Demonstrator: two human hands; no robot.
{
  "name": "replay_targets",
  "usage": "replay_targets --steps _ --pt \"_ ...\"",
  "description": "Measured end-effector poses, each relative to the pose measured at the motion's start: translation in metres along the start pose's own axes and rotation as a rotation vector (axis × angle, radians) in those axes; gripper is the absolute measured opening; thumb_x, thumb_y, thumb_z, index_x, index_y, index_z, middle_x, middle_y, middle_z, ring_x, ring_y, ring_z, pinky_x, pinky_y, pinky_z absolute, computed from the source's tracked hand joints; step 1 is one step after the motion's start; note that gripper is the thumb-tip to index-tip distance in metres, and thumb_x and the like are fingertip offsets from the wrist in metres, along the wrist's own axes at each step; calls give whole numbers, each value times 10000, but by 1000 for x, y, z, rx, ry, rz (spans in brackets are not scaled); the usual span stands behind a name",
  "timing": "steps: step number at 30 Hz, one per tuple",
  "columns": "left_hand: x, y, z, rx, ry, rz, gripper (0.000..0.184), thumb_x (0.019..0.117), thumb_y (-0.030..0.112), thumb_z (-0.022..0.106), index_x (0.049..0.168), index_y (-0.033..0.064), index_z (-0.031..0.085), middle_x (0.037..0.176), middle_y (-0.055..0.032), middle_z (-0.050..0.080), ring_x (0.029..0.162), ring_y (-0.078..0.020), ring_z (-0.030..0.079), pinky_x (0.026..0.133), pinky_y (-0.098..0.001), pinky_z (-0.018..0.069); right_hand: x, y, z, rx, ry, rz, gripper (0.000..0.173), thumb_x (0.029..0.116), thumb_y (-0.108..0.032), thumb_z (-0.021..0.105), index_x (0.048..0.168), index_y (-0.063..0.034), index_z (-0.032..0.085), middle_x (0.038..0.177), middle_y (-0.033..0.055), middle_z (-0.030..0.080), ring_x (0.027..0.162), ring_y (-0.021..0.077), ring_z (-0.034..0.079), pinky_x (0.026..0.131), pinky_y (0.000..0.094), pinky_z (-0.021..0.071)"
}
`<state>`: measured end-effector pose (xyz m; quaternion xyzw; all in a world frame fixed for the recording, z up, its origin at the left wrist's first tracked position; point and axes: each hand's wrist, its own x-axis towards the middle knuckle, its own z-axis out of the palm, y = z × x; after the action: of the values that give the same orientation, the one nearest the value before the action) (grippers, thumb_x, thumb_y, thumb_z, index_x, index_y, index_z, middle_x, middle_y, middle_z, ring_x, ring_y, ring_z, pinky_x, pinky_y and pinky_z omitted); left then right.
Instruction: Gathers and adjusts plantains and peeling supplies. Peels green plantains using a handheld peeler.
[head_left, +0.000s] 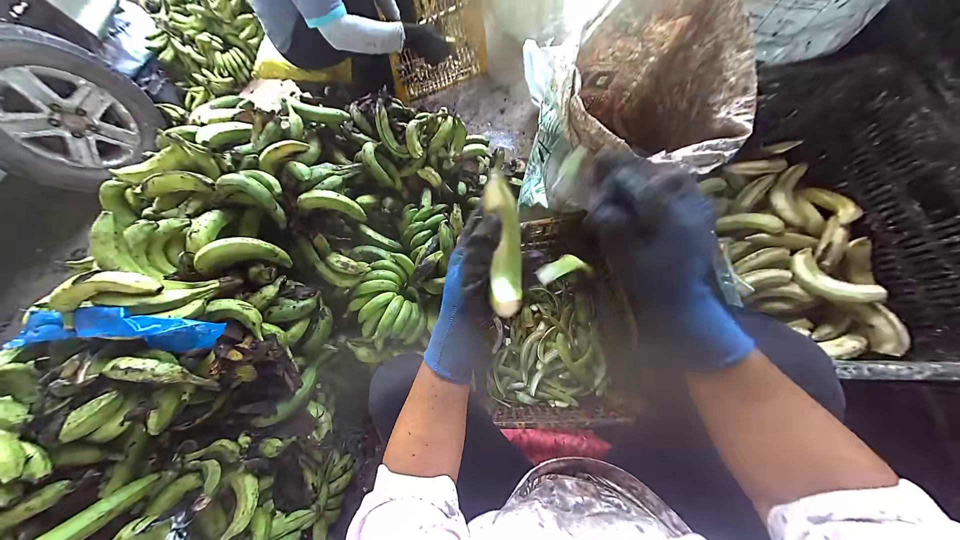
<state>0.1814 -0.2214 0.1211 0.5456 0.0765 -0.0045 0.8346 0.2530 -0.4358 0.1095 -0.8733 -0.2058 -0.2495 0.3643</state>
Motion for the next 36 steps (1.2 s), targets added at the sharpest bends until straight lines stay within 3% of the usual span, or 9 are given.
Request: replay_targets --steps 5,8,11,14,19,24,26,32,36 --pt "-3 10 5 237 115 459 527 1092 353 391 1606 301 287 1541 71 442 1256 -30 532 1012 -270 496 -43 -29 8 186 -207 -189 515 991 -635 485 1371 -332 654 1227 90 693 1083 271 659 894 588 461" --pt "-11 -2 4 5 -78 185 335 1071 357 450 1380 263 541 1128 32 678 920 -54 662 766 -254 581 -14 -14 13 65 -14 -198 447 985 -488 604 1316 -199 689 1245 209 672 1101 407 647 910 665 450" --pt "-22 -3 -6 151 -178 -104 391 1069 374 473 1437 263 544 1145 -57 678 886 -140 679 723 -325 599 11 15 19 -66 131 -59 482 1008 -518 560 1312 -166 683 1252 222 653 1113 408 642 921 627 482" --pt "-14 -2 -9 181 -87 -10 373 1076 402 445 1416 289 546 1176 -43 673 927 -155 670 741 -357 595 6 7 14 -40 80 6 510 1023 -531 513 1362 -178 654 1280 218 638 1142 404 622 946 644 446" --pt "-2 -3 23 196 346 484 457 1078 380 476 1518 288 396 1288 29 621 1055 -58 639 871 -295 570 -42 -27 19 83 76 -319 448 971 -499 624 1341 -250 661 1187 120 692 1109 267 641 988 528 422" --pt "-17 5 3 211 -182 22 439 1028 319 553 1462 269 510 1112 -41 687 844 -110 672 710 -302 589 6 7 15 79 50 -137 523 1000 -557 548 1315 -162 685 1224 218 670 1101 397 650 923 627 488" --pt "-19 3 4 243 -171 -58 454 1022 361 552 1471 302 509 1134 -58 689 850 -134 682 704 -327 595 12 14 14 27 46 32 574 998 -625 486 1383 -233 650 1292 202 648 1142 405 623 925 651 441" --pt "9 -2 27 -271 88 538 401 1094 492 332 1339 254 541 1225 45 631 1124 -57 616 932 -268 548 -35 -32 30 60 194 -294 436 959 -450 670 1337 -233 663 1216 114 678 1139 258 626 1013 512 409" --pt "9 -11 25 -289 -147 413 431 1095 473 326 1396 246 535 1259 42 635 1093 -52 629 893 -257 557 -11 -23 20 147 90 -233 451 995 -487 590 1314 -184 691 1225 169 680 1097 321 648 938 590 448"
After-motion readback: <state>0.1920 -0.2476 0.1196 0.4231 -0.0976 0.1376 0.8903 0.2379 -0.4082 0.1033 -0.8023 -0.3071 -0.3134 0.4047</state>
